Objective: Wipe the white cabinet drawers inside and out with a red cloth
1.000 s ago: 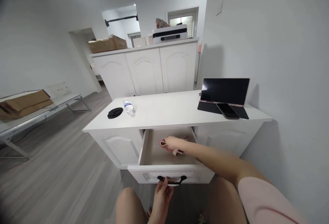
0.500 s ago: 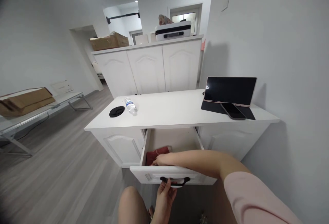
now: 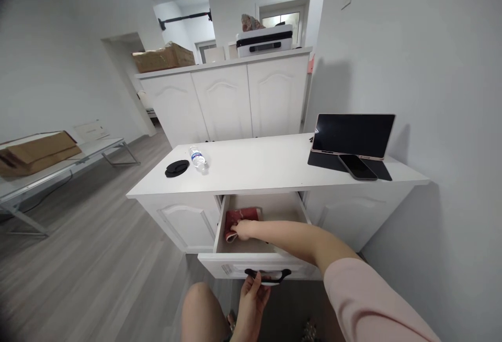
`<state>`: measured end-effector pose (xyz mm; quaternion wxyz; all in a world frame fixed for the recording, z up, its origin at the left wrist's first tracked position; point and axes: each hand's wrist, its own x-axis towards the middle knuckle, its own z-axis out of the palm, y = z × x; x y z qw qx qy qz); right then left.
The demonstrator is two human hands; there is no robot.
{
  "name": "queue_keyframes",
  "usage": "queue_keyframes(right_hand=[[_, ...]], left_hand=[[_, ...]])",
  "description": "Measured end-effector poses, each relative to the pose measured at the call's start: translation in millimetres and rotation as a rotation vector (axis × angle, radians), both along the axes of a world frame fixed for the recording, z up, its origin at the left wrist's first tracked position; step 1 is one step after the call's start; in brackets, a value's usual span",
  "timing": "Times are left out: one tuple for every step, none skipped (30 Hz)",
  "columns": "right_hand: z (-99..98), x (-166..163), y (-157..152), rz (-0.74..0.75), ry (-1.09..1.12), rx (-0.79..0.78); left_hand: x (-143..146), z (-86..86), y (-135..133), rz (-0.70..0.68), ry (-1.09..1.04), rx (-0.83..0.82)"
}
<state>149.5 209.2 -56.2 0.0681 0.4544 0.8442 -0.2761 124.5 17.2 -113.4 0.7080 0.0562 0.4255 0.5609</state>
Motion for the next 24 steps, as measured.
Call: queue_keyframes(right_hand=[[-0.6,-2,4,0.015,-0.052,0.019],[-1.6,-4,8,0.023,-0.098,0.037],[-3.0,-6,13,0.027,-0.138,0.053],[-4.8,-8,18,0.025,-0.174,0.066],[-6.8,-9,23,0.021,-0.204,0.077],[-9.1,-11,29,0.014,-0.230,0.086],[-11.4,-12,34,0.007,-0.250,0.096],[-13.7,-13,40,-0.003,-0.264,0.107],[-16.0,-13,46,-0.012,-0.271,0.120],[-18.0,-12,51,-0.023,-0.272,0.135],[-19.8,-11,56,-0.031,-0.267,0.150],[-21.5,-10,60,-0.039,-0.260,0.164],[-22.9,-8,64,-0.044,-0.251,0.176],[-24.1,-6,67,-0.047,-0.242,0.184],[-25.2,-3,69,-0.048,-0.233,0.191],[-26.2,-1,71,-0.046,-0.224,0.195],[-27.1,2,73,-0.044,-0.216,0.198],[-27.8,5,74,-0.043,-0.210,0.201],[-28.5,8,75,-0.043,-0.203,0.203],[-29.1,11,76,-0.045,-0.197,0.205],[-29.5,15,77,-0.050,-0.191,0.206],[-29.9,19,78,-0.056,-0.185,0.206],[-30.2,24,78,-0.062,-0.178,0.207],[-30.5,30,79,-0.068,-0.171,0.206]], left_hand=[[0,-0.7,0,0.002,0.004,-0.005],[-1,-1.3,0,-0.001,0.009,-0.007],[-1,-1.6,0,-0.003,0.013,-0.008],[-1,-1.5,0,-0.004,0.017,-0.010],[-1,-1.1,0,-0.007,0.020,-0.012],[-1,-0.3,0,-0.009,0.021,-0.013],[-1,0.6,0,-0.011,0.021,-0.014],[-1,1.7,0,-0.011,0.022,-0.016],[-1,2.7,0,-0.013,0.023,-0.020],[-2,3.4,0,-0.018,0.025,-0.020],[-2,3.9,0,-0.022,0.026,-0.021],[-2,3.9,0,-0.024,0.025,-0.021],[-2,3.5,0,-0.025,0.022,-0.019],[-2,2.7,0,-0.023,0.017,-0.019],[-2,1.6,0,-0.019,0.011,-0.020],[-2,0.5,1,-0.015,0.007,-0.022],[-3,-0.7,1,-0.012,0.003,-0.025],[-3,-1.6,1,-0.012,0.002,-0.027],[-3,-2.3,1,-0.015,0.001,-0.025],[-4,-2.7,1,-0.020,0.002,-0.022],[-4,-2.8,1,-0.026,0.003,-0.018],[-4,-2.6,1,-0.028,0.005,-0.015],[-4,-2.3,0,-0.027,0.008,-0.015],[-4,-1.9,0,-0.023,0.010,-0.016]])
